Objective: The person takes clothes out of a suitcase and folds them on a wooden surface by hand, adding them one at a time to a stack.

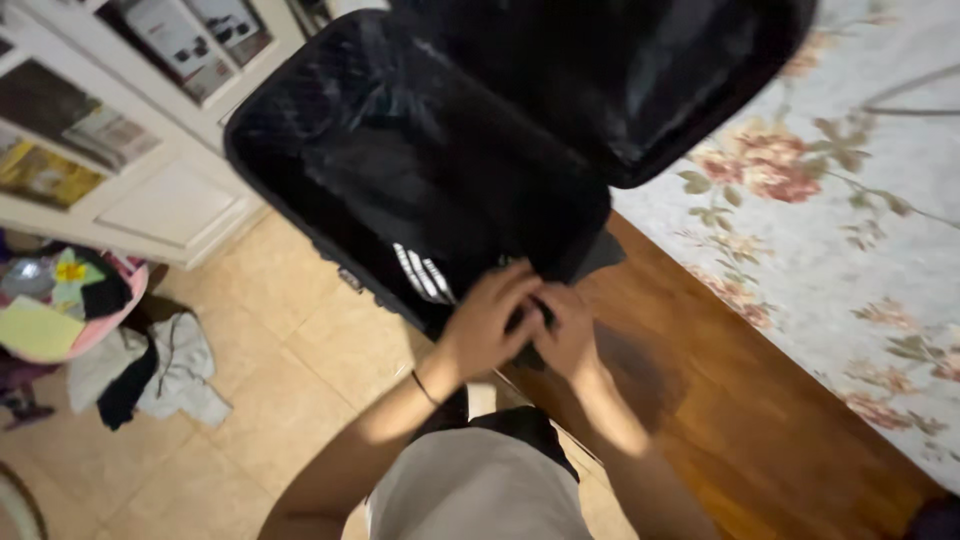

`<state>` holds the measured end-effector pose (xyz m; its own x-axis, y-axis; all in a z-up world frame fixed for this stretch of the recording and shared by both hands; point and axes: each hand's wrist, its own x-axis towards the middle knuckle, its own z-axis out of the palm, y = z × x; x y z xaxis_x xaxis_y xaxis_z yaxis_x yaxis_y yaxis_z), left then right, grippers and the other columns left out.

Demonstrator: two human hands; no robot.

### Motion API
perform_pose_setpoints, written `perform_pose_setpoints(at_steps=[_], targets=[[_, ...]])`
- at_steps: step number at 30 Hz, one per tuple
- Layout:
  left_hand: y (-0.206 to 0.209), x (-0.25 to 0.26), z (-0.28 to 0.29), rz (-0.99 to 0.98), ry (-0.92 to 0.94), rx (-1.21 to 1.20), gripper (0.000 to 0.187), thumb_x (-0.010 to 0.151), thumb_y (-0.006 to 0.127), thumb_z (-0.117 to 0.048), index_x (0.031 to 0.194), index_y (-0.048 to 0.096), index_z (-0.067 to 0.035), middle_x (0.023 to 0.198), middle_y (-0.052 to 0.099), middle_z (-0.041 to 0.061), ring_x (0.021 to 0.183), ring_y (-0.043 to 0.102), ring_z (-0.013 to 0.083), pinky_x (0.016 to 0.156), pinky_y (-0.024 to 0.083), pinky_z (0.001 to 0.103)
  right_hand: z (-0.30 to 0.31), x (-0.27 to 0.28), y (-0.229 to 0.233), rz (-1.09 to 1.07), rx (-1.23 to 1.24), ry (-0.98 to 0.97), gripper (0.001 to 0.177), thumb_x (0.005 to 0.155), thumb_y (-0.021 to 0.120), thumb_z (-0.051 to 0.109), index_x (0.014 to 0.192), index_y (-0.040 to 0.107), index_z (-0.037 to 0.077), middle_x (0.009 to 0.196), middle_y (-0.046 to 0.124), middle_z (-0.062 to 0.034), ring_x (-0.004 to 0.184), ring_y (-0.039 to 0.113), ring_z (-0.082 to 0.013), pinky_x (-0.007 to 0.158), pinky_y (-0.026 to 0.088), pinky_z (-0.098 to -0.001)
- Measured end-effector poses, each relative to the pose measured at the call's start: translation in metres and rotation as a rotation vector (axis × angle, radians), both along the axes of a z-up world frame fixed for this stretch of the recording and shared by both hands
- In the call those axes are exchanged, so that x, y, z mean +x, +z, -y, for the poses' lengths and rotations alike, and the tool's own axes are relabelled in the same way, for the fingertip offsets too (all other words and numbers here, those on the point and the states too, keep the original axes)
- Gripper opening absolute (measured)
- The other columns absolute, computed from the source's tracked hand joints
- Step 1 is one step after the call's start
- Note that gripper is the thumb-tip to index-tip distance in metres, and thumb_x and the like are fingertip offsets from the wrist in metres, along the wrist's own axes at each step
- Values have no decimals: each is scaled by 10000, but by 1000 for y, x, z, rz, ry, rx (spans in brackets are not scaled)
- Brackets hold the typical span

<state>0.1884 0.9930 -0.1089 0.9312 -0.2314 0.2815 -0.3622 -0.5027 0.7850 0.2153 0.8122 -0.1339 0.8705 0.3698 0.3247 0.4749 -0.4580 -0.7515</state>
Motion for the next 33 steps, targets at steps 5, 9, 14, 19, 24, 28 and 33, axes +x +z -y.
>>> perform_pose_setpoints(at_steps=[5,9,14,19,24,28,33], targets=[[-27,58,-79,59,241,673,403,757,729,-274,1068,757,-19,1520,370,388,1404,324,558,1147,300,593,-54,56,19,-47,-143,164,382,949,719,200,1274,626,23,1380,623,-209,1273,608,-387,1062,499,-427],[-71,87,-114,-129,121,875,251,764,692,-229,925,804,-73,1348,557,273,1396,359,496,1166,260,602,-88,83,17,-188,-353,204,710,887,770,290,1461,442,32,1519,455,-233,1384,471,-404,1125,418,-440],[-83,94,-122,-255,116,686,256,897,645,-234,916,784,-20,1043,732,184,1196,603,377,1046,443,511,-96,96,-6,-373,-473,164,1041,748,837,308,1577,253,74,1597,262,-264,1447,303,-440,1126,330,-500],[-8,79,-90,63,-174,122,340,909,723,-236,1146,718,8,1191,709,213,1228,593,381,1100,437,473,-60,120,-90,60,-388,424,607,934,757,223,1493,526,171,1444,676,-82,1471,575,-298,1306,271,-511],[30,83,-90,282,72,232,817,691,826,-325,1374,590,56,1413,553,344,1333,443,489,1101,294,533,-10,135,-116,-84,-302,-5,529,888,601,106,1406,550,10,1406,593,-265,1344,540,-416,1115,457,-440],[-16,95,-99,117,97,363,844,710,809,-324,1417,543,53,1377,584,286,1295,484,469,1115,315,573,6,135,-83,-682,1020,-76,431,1007,618,117,1389,572,-79,1372,638,-160,1264,618,-281,1091,485,-391],[-58,104,-98,-261,131,147,580,874,689,-185,1403,580,26,1114,686,302,1100,667,446,949,540,477,-5,115,-1,-600,1065,89,700,992,695,187,1592,377,12,1452,569,-142,1297,590,-254,1117,486,-401]])
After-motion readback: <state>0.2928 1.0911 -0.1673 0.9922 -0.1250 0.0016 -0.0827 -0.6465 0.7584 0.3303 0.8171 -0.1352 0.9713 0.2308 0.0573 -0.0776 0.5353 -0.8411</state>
